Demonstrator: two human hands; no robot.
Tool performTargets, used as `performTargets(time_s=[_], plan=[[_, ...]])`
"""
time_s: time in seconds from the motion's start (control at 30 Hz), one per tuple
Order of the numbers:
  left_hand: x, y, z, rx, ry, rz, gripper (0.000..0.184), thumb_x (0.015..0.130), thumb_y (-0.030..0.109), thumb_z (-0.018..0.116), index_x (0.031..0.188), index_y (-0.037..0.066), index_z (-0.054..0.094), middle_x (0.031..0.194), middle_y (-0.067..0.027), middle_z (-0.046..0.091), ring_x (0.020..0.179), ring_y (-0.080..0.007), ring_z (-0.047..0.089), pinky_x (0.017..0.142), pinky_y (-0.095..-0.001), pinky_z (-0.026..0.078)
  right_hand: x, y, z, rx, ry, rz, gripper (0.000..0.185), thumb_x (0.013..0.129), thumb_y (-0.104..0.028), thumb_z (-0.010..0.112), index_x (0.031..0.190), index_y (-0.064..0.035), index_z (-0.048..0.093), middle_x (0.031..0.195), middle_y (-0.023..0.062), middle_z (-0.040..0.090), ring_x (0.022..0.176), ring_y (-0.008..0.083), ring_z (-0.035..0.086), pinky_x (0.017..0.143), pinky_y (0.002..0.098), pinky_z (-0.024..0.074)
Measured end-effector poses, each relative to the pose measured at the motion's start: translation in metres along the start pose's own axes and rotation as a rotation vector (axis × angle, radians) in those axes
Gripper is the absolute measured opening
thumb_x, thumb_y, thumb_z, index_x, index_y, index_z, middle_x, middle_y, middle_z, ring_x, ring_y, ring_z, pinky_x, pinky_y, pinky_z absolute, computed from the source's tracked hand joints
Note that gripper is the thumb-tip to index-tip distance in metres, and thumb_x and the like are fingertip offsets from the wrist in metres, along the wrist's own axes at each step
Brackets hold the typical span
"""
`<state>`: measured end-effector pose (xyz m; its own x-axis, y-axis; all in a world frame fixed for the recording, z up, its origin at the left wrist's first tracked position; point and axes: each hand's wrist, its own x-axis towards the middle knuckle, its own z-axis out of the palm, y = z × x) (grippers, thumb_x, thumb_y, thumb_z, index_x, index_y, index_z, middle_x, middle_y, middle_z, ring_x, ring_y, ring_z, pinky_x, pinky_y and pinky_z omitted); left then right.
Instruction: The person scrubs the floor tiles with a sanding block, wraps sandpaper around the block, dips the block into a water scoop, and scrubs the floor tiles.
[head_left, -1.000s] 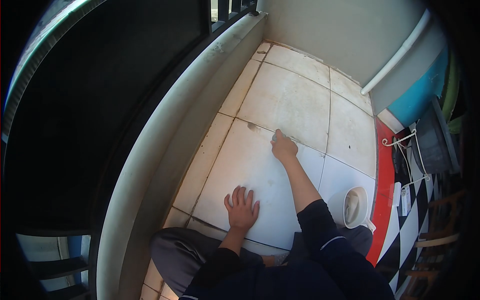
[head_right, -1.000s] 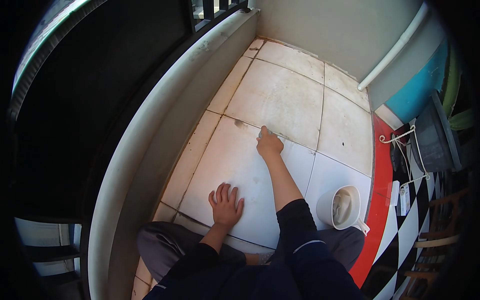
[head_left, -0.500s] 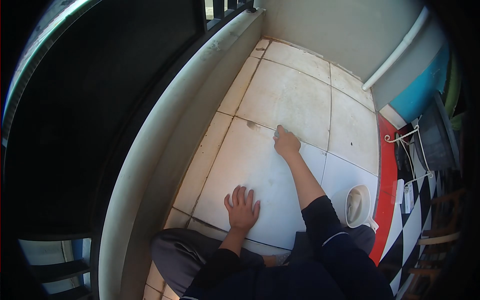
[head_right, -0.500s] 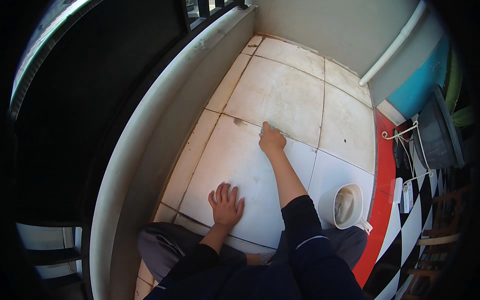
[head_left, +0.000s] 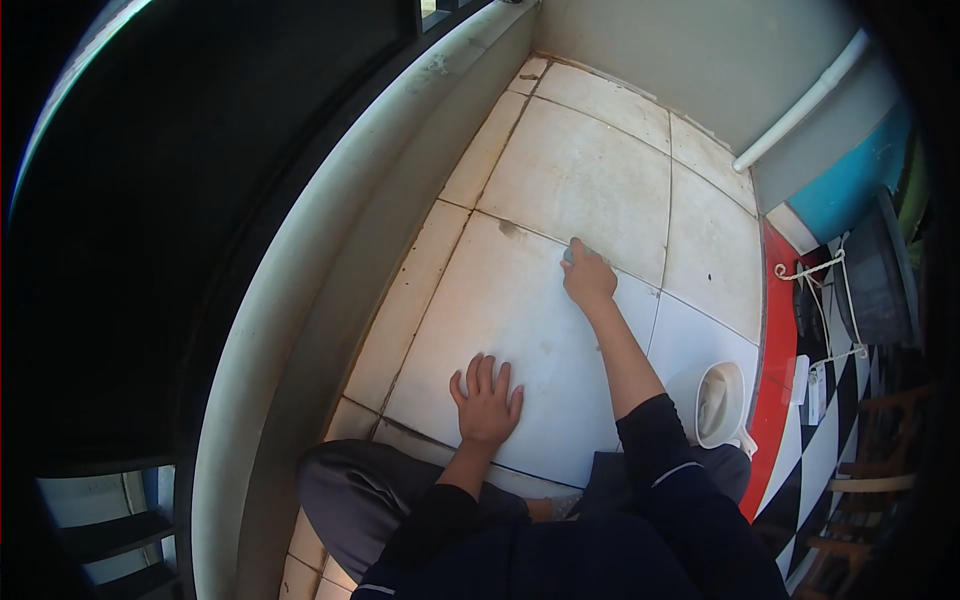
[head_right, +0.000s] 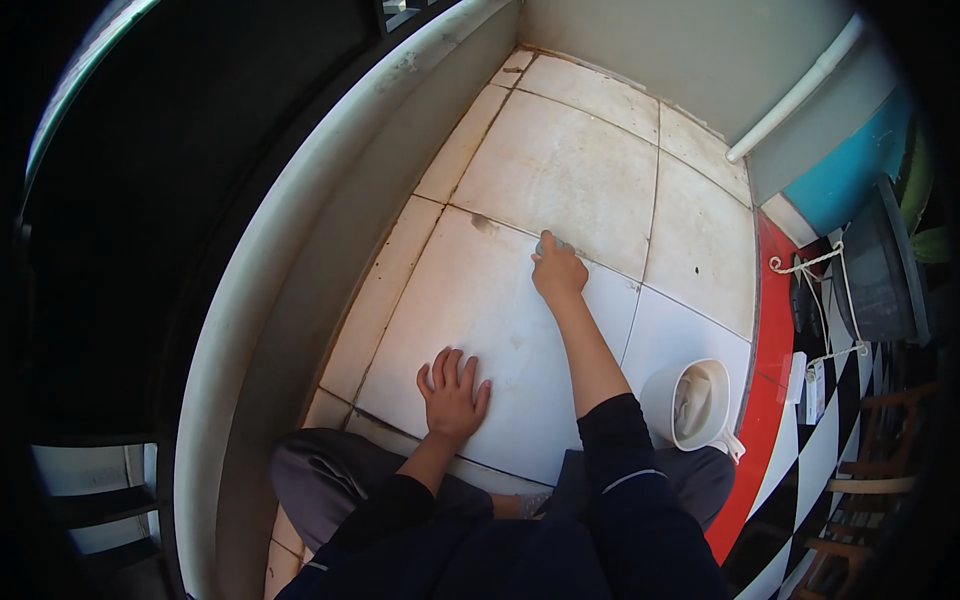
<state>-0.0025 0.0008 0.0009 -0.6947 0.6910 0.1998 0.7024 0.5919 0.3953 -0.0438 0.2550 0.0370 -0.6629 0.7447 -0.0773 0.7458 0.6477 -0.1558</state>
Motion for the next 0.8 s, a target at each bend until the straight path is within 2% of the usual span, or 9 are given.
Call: performTargets(time_s=[0.07,0.17,0.27,0.33,0.47,0.53,0.63,0.8], plan=[[0.0,-0.001,-0.001,-0.004,0.022,0.0,0.039,0.081,0.033,0.052,0.111,0.008,0.053,0.12,-0.012,0.043,0.122,-0.0259,0.031,0.096,-0.0523,0.02,0.014,-0.005,0.001,-0.011,0.019,0.003,0.035,0.085,-0.031,0.052,0.116,-0.0199,0.04,0.093,0.0183,0.057,0.078,0.0346,0.061,0.061,0.0435,0.0478],[-0.001,0.001,0.0,-0.019,-0.007,-0.004,0.04,0.082,0.034,0.051,0.113,0.008,0.052,0.122,-0.0123,0.041,0.123,-0.0259,0.029,0.098,-0.0506,0.017,0.013,-0.003,-0.004,-0.018,-0.048,0.03,0.036,0.085,-0.031,0.051,0.118,-0.0205,0.04,0.094,0.0176,0.057,0.081,0.0347,0.06,0.063,0.0435,0.0477],[-0.001,-0.001,0.0,-0.018,-0.008,-0.009,0.04,0.082,0.033,0.051,0.113,0.008,0.052,0.122,-0.0124,0.041,0.123,-0.0258,0.029,0.098,-0.0506,0.017,-0.036,0.005,-0.005,-0.009,-0.108,0.009,0.035,0.085,-0.031,0.051,0.117,-0.0203,0.04,0.093,0.0178,0.057,0.08,0.0342,0.06,0.063,0.0435,0.0478],[-0.001,-0.002,0.001,-0.02,-0.003,-0.002,0.04,0.082,0.033,0.05,0.113,0.008,0.052,0.121,-0.0124,0.042,0.123,-0.026,0.03,0.098,-0.0506,0.017,-0.071,0.008,-0.008,-0.015,-0.122,0.008,0.043,0.084,-0.031,0.052,0.122,-0.0195,0.037,0.091,0.0192,0.058,0.077,0.0352,0.061,0.064,0.0445,0.0481],[-0.003,-0.001,0.0,-0.016,-0.014,0.004,0.04,0.082,0.034,0.05,0.113,0.008,0.052,0.122,-0.0124,0.041,0.123,-0.0257,0.029,0.098,-0.0507,0.017,-0.059,0.007,-0.005,-0.013,-0.11,-0.006,0.044,0.084,-0.03,0.053,0.123,-0.0194,0.037,0.091,0.0195,0.058,0.076,0.0345,0.061,0.063,0.0446,0.0482],[0.0,0.0,-0.002,-0.005,-0.02,-0.01,0.04,0.082,0.034,0.05,0.113,0.008,0.052,0.122,-0.0121,0.041,0.123,-0.0252,0.029,0.098,-0.0505,0.017,-0.018,0.0,-0.004,-0.001,-0.069,0.036,0.039,0.083,-0.034,0.053,0.117,-0.0202,0.04,0.091,0.0176,0.058,0.079,0.0341,0.061,0.065,0.0429,0.0483],[-0.001,-0.001,0.001,-0.008,0.001,-0.006,0.04,0.082,0.034,0.05,0.113,0.008,0.052,0.122,-0.0118,0.041,0.123,-0.0247,0.029,0.098,-0.0501,0.017,0.02,-0.006,0.001,-0.03,-0.031,0.041,0.038,0.084,-0.033,0.052,0.117,-0.0198,0.04,0.092,0.0178,0.058,0.08,0.0338,0.061,0.064,0.0431,0.0481],[-0.001,-0.001,0.0,-0.015,0.003,-0.006,0.04,0.082,0.034,0.051,0.112,0.008,0.052,0.122,-0.0118,0.041,0.123,-0.0249,0.03,0.098,-0.05,0.017,-0.016,0.003,-0.007,-0.025,-0.117,0.022,0.038,0.085,-0.032,0.051,0.118,-0.0192,0.038,0.094,0.0189,0.058,0.08,0.0347,0.061,0.064,0.0444,0.0479]])
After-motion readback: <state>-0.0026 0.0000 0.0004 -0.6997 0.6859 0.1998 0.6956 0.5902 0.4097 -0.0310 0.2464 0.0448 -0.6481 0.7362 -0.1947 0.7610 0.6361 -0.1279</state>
